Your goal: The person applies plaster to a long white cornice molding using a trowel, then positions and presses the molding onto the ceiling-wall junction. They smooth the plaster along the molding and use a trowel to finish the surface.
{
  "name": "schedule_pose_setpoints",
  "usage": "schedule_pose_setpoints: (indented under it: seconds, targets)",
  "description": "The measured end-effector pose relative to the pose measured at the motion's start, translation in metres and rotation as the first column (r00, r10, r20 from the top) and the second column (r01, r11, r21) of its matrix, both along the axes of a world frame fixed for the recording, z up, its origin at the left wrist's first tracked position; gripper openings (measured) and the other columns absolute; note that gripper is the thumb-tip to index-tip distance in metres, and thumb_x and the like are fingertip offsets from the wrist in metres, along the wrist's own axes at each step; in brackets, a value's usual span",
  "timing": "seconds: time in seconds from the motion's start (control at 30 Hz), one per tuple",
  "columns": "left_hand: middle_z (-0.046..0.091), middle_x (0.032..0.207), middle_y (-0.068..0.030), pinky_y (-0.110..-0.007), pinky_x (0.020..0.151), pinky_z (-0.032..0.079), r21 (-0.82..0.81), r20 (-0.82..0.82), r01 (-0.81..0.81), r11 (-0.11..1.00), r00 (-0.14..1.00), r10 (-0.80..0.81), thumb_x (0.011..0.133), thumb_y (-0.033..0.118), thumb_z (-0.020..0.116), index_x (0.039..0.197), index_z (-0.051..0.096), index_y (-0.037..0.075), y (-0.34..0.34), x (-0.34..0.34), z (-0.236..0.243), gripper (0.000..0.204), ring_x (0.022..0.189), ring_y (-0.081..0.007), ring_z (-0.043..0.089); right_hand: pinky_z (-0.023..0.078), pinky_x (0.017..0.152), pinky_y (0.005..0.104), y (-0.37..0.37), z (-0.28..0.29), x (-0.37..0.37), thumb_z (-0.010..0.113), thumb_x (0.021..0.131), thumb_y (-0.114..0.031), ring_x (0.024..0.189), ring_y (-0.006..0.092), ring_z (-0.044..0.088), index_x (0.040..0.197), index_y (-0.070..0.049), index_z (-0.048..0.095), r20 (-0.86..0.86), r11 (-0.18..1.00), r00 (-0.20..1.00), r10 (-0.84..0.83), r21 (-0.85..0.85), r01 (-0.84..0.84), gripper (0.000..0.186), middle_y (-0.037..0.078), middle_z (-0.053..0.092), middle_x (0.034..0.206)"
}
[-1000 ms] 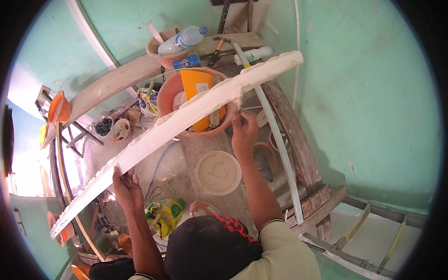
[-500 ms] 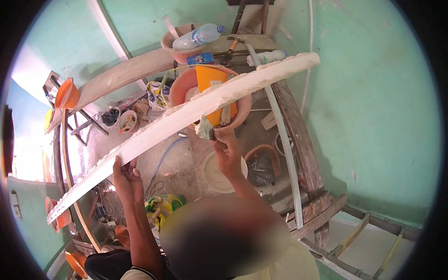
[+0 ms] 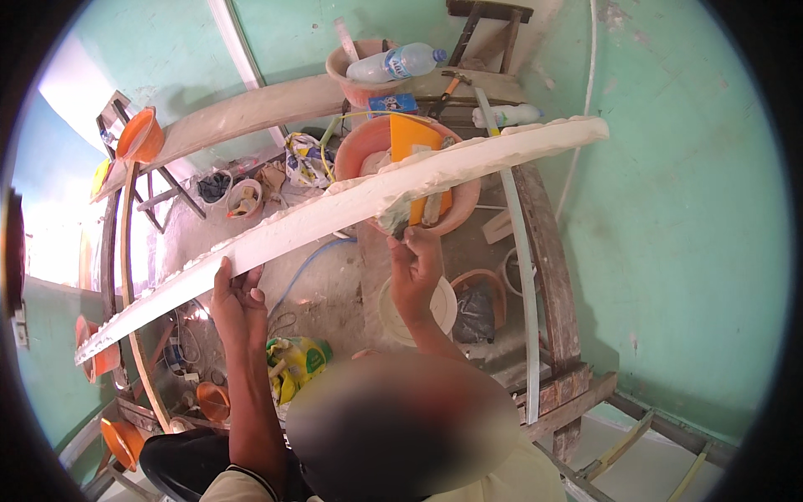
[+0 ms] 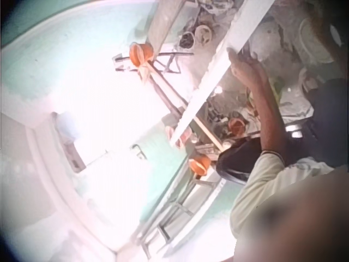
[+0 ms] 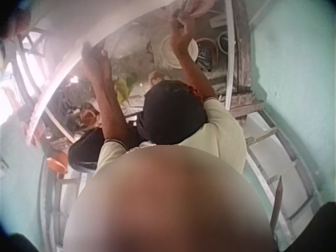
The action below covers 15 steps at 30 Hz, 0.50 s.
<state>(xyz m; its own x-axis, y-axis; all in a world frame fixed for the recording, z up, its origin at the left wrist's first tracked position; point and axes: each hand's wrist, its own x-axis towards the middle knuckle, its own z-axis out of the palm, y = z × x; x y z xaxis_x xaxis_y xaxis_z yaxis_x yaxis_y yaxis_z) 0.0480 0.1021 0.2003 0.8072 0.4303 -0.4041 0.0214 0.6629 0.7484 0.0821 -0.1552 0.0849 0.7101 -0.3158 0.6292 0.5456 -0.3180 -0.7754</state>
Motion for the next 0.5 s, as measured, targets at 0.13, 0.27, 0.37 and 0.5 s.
schedule_pose_setpoints:
  seconds: [0.13,0.27,0.37,0.5]
  targets:
    - [0.07,0.109,-0.008,-0.017,0.05,0.046,0.021,0.004,-0.009,1.0,1.0,0.009,0.101,0.027,0.065,0.124,0.058,0.004,0.003,0.0,-0.001,0.033,0.085,-0.015,0.072,0.051,0.077,0.0229,0.013,0.002,-0.015,0.067,0.097,0.004,0.098,0.0134,0.059,0.121,0.0,0.054,-0.02,0.99,1.0,0.023,-0.138,-0.026,0.028,0.011,0.057,0.12]
    - [0.07,0.108,-0.0089,-0.017,0.047,0.044,0.006,0.019,0.006,1.0,1.0,-0.006,0.101,0.026,0.065,0.123,0.057,0.004,0.007,-0.001,0.0,0.032,0.085,-0.0155,0.073,0.051,0.078,0.0239,0.03,0.001,-0.037,0.067,0.096,0.004,0.095,0.0137,0.059,0.121,0.0,0.054,-0.101,0.978,0.979,0.176,-0.093,-0.185,0.028,0.011,0.058,0.119]
    - [0.07,0.107,-0.009,-0.016,0.046,0.042,-0.017,0.027,0.016,1.0,1.0,-0.016,0.102,0.026,0.064,0.123,0.056,0.005,0.009,-0.001,0.002,0.031,0.085,-0.0156,0.074,0.051,0.083,0.0258,0.04,0.007,-0.044,0.067,0.096,0.005,0.097,0.0141,0.06,0.124,-0.001,0.052,-0.086,0.953,0.949,0.304,0.037,-0.302,0.032,0.011,0.059,0.121]
    - [0.07,0.107,-0.0083,-0.017,0.046,0.04,-0.02,0.044,0.044,0.999,0.998,-0.043,0.101,0.027,0.064,0.121,0.056,0.005,0.007,-0.003,0.001,0.03,0.086,-0.0159,0.074,0.052,0.083,0.0278,0.043,0.023,-0.014,0.069,0.095,0.003,0.1,0.0145,0.059,0.125,-0.001,0.053,0.063,0.96,0.979,0.196,0.19,-0.205,0.033,0.011,0.057,0.121]
